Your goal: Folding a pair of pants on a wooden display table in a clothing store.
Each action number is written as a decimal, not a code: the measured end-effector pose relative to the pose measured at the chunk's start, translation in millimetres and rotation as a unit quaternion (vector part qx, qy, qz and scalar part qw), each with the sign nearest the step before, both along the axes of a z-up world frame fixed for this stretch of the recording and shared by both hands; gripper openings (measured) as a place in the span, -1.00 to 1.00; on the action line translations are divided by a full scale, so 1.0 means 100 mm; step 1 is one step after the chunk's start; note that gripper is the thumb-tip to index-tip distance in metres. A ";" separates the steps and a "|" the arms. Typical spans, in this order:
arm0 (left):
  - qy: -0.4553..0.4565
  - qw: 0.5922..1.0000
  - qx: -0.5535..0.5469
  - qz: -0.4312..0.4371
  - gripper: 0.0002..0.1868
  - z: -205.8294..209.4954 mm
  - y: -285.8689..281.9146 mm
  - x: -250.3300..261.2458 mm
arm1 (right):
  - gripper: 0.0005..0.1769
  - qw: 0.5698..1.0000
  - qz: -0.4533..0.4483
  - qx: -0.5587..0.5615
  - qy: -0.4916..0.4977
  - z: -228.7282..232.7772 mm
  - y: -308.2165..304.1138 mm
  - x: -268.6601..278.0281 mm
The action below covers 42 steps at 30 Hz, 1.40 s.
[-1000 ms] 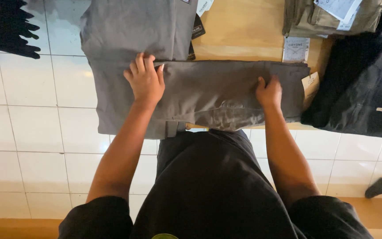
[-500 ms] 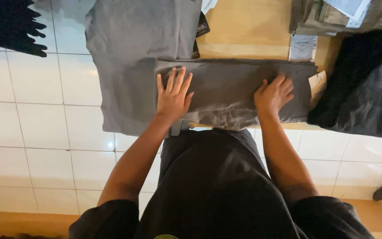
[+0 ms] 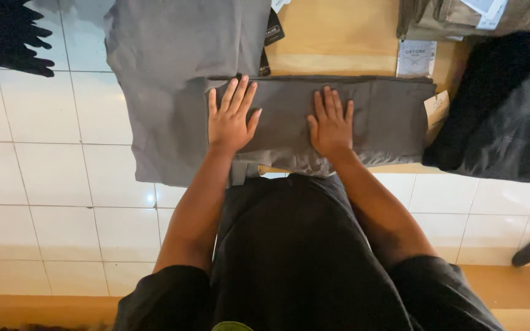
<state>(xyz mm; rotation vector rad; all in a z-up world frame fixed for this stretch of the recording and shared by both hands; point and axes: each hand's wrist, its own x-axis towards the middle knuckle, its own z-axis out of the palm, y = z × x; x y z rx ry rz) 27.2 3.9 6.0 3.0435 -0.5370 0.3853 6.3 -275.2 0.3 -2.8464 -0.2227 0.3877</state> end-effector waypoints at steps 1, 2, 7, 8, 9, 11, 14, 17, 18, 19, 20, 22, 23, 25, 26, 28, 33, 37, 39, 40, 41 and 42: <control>0.003 1.000 -0.001 -0.003 -0.30 0.01 0.00 -0.02 | -0.31 1.000 -0.003 -0.001 0.003 -0.03 -0.13 -0.04; 0.003 1.000 0.000 -0.004 -0.30 0.01 0.00 -0.01 | -0.36 0.999 -0.023 0.011 -0.045 -0.07 -0.26 -0.07; -0.009 1.000 0.028 0.000 -0.27 0.08 -0.13 -0.07 | -0.63 0.973 -0.044 0.086 -0.210 -0.13 -0.98 -0.41; 0.004 0.999 -0.027 -0.016 -0.42 0.14 -0.20 -0.08 | -0.70 0.958 -0.021 0.095 -0.269 -0.11 -1.09 -0.49; 0.018 0.996 -0.083 -0.032 -0.55 0.20 -0.27 -0.09 | -0.75 0.939 0.003 0.104 -0.328 -0.09 -1.19 -0.56; 0.052 0.984 -0.143 -0.091 -0.63 -0.01 -0.43 -0.14 | -0.78 0.944 0.026 0.087 -0.316 -0.07 -1.23 -0.63; 0.137 0.961 -0.184 -0.156 -0.68 -0.12 -0.69 -0.24 | -0.80 0.953 0.080 0.063 -0.284 -0.12 -1.33 -0.65; 0.211 0.957 -0.137 -0.146 -0.57 -0.13 -0.80 -0.30 | -0.78 0.959 0.121 0.070 -0.247 -0.17 -1.45 -0.64; 0.233 0.957 -0.112 -0.129 -0.48 -0.14 -0.83 -0.29 | -0.78 0.960 0.134 0.080 -0.233 -0.18 -1.51 -0.62; 0.234 0.957 -0.113 -0.132 -0.48 -0.11 -0.83 -0.28 | -0.78 0.961 0.131 0.078 -0.233 -0.12 -1.51 -0.59; 0.244 0.956 -0.104 -0.123 -0.42 -0.08 -0.84 -0.29 | -0.84 0.956 0.152 0.076 -0.239 -0.05 -1.51 -0.57; 0.255 0.955 -0.096 -0.114 -0.35 -0.01 -0.85 -0.29 | -0.86 0.951 0.173 0.074 -0.245 0.02 -1.54 -0.53; 0.275 0.952 -0.087 -0.106 -0.26 0.02 -0.85 -0.29 | -0.82 0.944 0.191 0.088 -0.255 0.03 -1.57 -0.51; 0.295 0.948 -0.075 -0.090 -0.17 0.09 -0.84 -0.27 | -0.78 0.934 0.214 0.108 -0.264 0.04 -1.60 -0.45; 0.320 0.942 -0.059 -0.079 -0.12 0.11 -0.86 -0.26 | -0.77 0.926 0.235 0.102 -0.279 0.07 -1.63 -0.44; 0.343 0.936 -0.044 -0.065 -0.07 0.10 -0.88 -0.25 | -0.77 0.915 0.259 0.098 -0.293 0.10 -1.66 -0.42; 0.261 0.952 -0.122 -0.101 -0.18 -0.05 -0.82 -0.26 | -0.78 0.917 0.261 0.055 -0.297 0.07 -1.68 -0.39; 0.181 0.954 -0.178 -0.157 -0.19 -0.14 -0.80 -0.32 | -0.87 0.929 0.205 0.046 -0.303 0.08 -1.52 -0.48; 0.134 0.953 -0.148 -0.228 -0.73 -0.30 -0.79 -0.40 | -0.81 0.948 0.123 0.067 -0.284 0.04 -1.44 -0.58; 0.132 0.954 -0.147 -0.226 -0.73 -0.37 -0.78 -0.40 | -0.81 0.948 0.124 0.068 -0.286 0.01 -1.38 -0.61; 0.122 0.961 -0.160 -0.190 -0.78 -0.45 -0.78 -0.40 | -0.82 0.953 0.085 0.068 -0.283 -0.01 -1.32 -0.64; 0.113 0.966 -0.175 -0.154 -0.83 -0.53 -0.79 -0.41 | -0.83 0.957 0.045 0.067 -0.280 -0.03 -1.28 -0.70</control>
